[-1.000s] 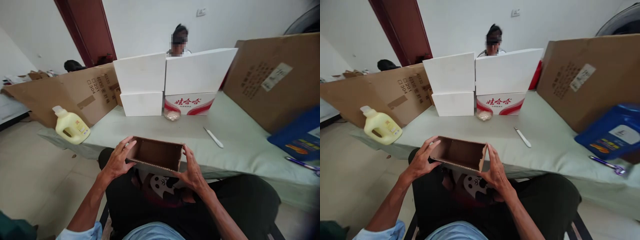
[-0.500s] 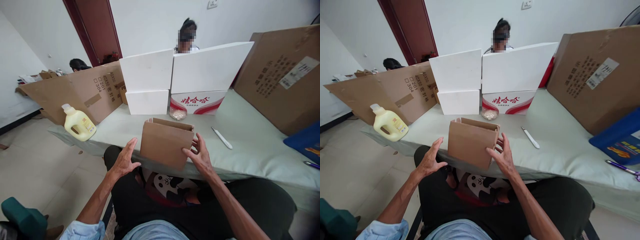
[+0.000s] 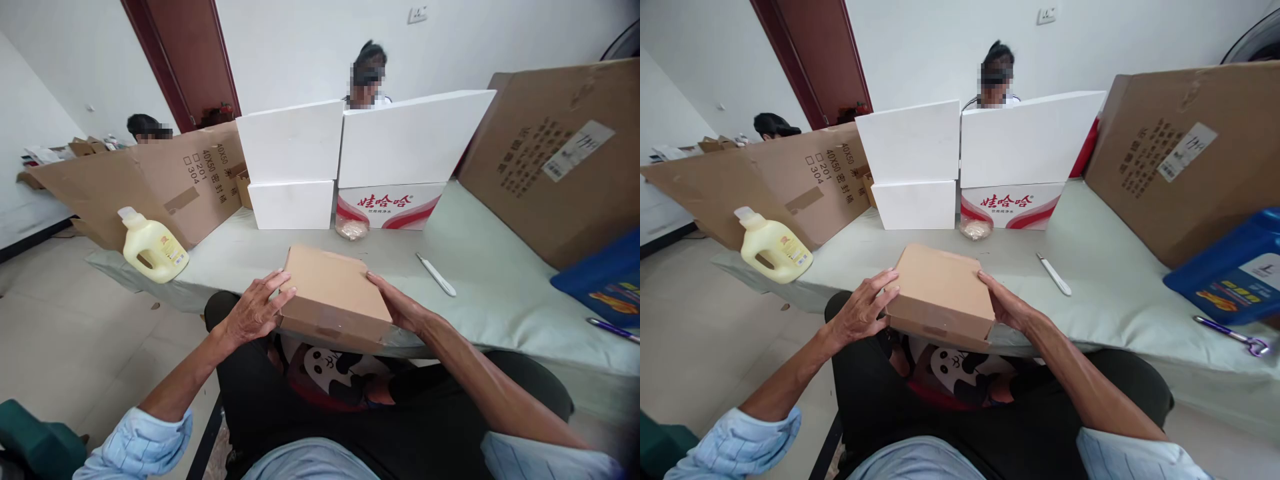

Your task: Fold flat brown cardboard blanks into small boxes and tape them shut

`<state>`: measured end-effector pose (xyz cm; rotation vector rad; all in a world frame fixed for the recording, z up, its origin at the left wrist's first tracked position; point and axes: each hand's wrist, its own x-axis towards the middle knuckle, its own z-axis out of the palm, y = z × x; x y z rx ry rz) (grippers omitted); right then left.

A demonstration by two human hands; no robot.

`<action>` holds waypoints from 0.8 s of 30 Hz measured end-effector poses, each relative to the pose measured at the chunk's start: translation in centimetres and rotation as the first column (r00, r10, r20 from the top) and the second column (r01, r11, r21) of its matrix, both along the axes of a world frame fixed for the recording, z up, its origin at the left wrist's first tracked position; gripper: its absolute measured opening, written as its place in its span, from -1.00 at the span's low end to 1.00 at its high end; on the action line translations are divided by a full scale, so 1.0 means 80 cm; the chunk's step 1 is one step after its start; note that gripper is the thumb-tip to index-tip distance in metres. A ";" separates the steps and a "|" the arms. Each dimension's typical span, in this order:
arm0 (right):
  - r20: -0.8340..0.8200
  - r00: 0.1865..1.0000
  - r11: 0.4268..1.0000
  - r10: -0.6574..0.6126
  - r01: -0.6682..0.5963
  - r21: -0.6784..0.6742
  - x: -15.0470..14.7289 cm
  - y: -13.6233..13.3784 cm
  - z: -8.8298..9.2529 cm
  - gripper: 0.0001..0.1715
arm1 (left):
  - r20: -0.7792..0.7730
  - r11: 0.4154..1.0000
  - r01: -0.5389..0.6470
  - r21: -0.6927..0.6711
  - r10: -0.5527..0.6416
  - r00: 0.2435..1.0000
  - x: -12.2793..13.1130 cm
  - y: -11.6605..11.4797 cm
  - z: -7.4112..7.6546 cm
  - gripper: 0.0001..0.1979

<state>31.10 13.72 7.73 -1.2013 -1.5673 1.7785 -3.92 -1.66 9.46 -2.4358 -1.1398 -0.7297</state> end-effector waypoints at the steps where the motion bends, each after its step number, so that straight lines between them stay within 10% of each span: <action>1: -0.005 1.000 0.999 0.022 -0.023 -0.046 0.004 0.000 0.002 -0.18 | 0.042 1.000 0.013 -0.028 -0.012 0.999 0.002 0.001 0.005 0.06; 11: 0.066 0.997 0.999 0.035 -0.033 -0.038 0.024 -0.002 0.021 -0.34 | 0.398 0.940 0.025 -0.340 0.120 0.909 0.007 0.016 0.025 0.45; 24: 0.180 0.983 0.920 -0.029 -0.044 0.389 0.023 -0.003 0.011 -0.09 | 0.501 0.928 -0.016 -0.372 0.215 0.839 0.004 0.033 0.006 0.17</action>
